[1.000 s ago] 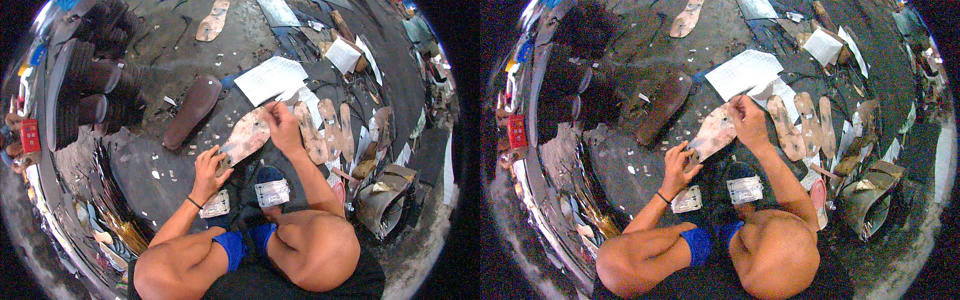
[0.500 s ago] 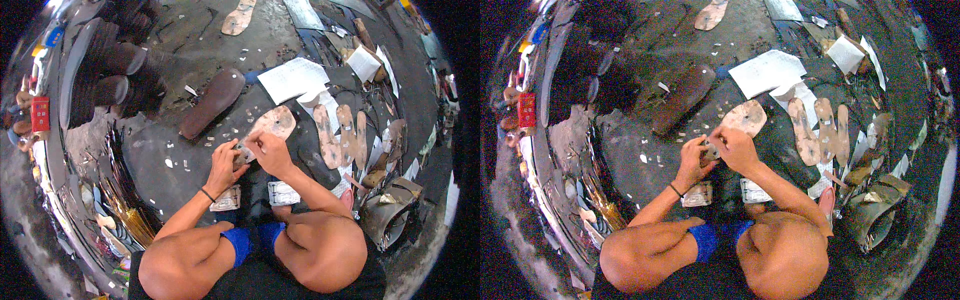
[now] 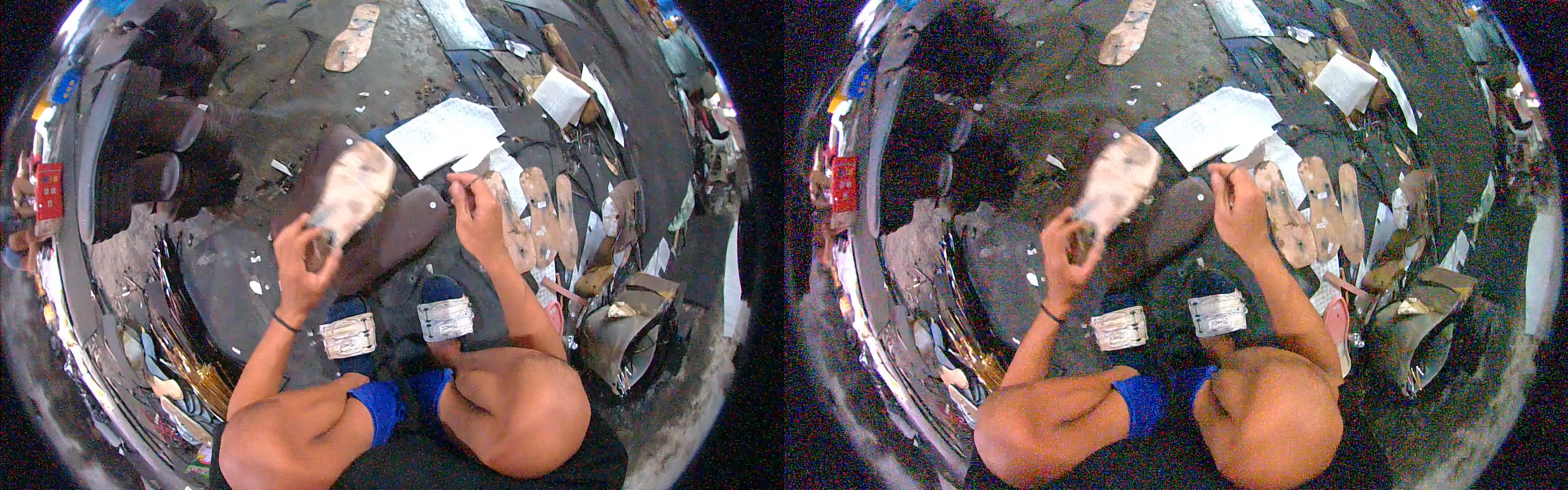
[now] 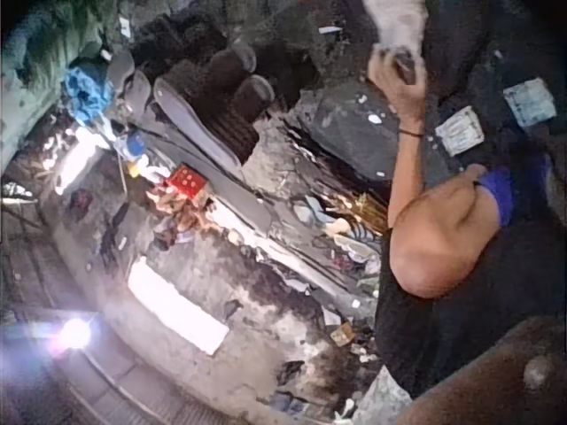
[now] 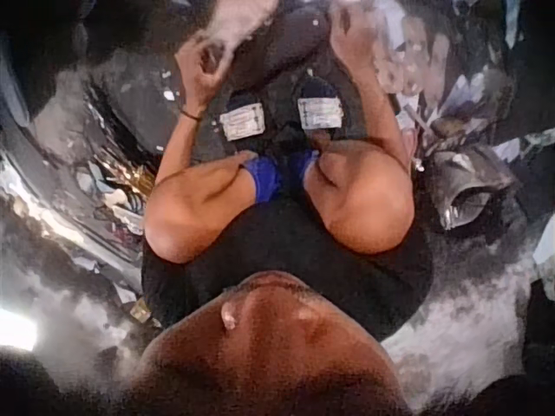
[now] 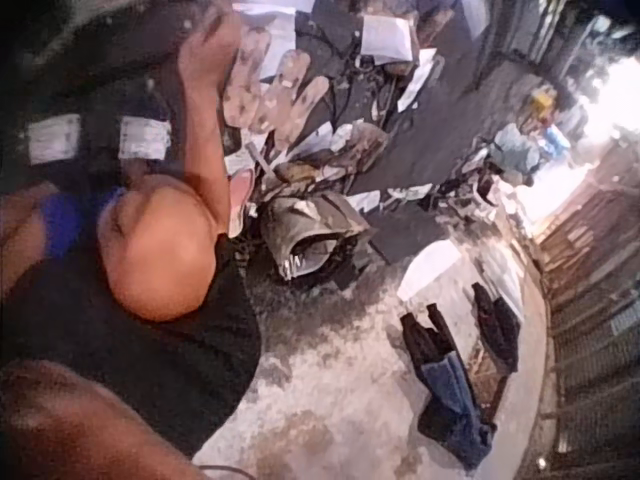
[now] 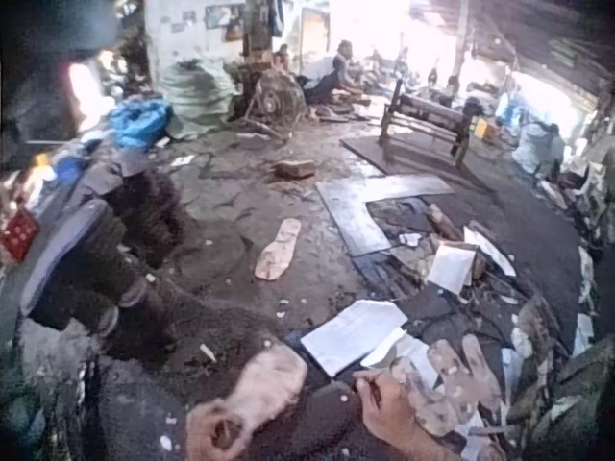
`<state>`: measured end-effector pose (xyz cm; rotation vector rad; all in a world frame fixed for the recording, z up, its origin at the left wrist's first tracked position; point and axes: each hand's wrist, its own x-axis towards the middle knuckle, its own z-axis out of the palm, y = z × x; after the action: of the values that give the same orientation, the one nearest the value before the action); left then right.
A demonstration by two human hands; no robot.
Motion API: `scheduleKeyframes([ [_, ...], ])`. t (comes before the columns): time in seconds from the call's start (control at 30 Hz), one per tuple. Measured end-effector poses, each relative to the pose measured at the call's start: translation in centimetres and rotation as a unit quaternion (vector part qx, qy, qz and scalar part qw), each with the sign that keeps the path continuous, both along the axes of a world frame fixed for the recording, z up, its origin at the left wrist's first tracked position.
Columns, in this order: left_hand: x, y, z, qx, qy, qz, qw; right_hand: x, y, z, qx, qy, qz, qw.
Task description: The person sits on the floor and repeatedly picks up shoe soles, aligns them with insoles, and presses them together. The person handles multiple soles and insoles one at a time, stacking completed pairs aside.
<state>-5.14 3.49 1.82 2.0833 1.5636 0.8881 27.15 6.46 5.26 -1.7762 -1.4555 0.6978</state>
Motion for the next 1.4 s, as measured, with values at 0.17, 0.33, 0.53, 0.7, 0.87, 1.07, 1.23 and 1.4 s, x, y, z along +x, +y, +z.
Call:
scheduleKeyframes([
  [0.17, 3.1, -5.4, -2.0, -0.115, -0.006, -0.097, 0.989, 1.4, 0.4, -4.0, -0.078, -0.092, 0.079, 0.99],
  [0.33, 3.8, -5.2, -3.0, -0.111, 0.002, -0.104, 0.988, 1.6, 0.3, -6.0, -0.077, -0.094, 0.088, 0.989],
  [0.53, 3.7, -5.4, -4.0, -0.129, -0.013, -0.097, 0.987, 0.9, 0.7, -4.4, 0.002, -0.139, 0.087, 0.986],
  [0.7, 3.8, -5.4, -4.0, -0.131, -0.016, -0.089, 0.987, -2.0, 0.5, -2.2, -0.069, 0.037, 0.029, 0.997],
  [0.87, 4.0, -6.1, -4.1, -0.105, -0.025, -0.094, 0.99, -5.8, -0.9, -2.4, -0.049, 0.079, 0.117, 0.989],
  [1.07, 3.8, -5.4, -4.0, -0.117, -0.035, -0.092, 0.988, -9.9, -2.2, -3.1, -0.062, 0.012, 0.23, 0.971],
  [1.23, 3.8, -5.1, -4.1, -0.087, -0.03, -0.119, 0.989, -8.0, -5.9, -4.4, -0.053, -0.04, 0.256, 0.964],
  [1.4, 1.9, -1.8, -1.0, -0.057, -0.026, -0.036, 0.997, -6.5, -3.1, 0.3, 0.005, 0.062, 0.133, 0.989],
])
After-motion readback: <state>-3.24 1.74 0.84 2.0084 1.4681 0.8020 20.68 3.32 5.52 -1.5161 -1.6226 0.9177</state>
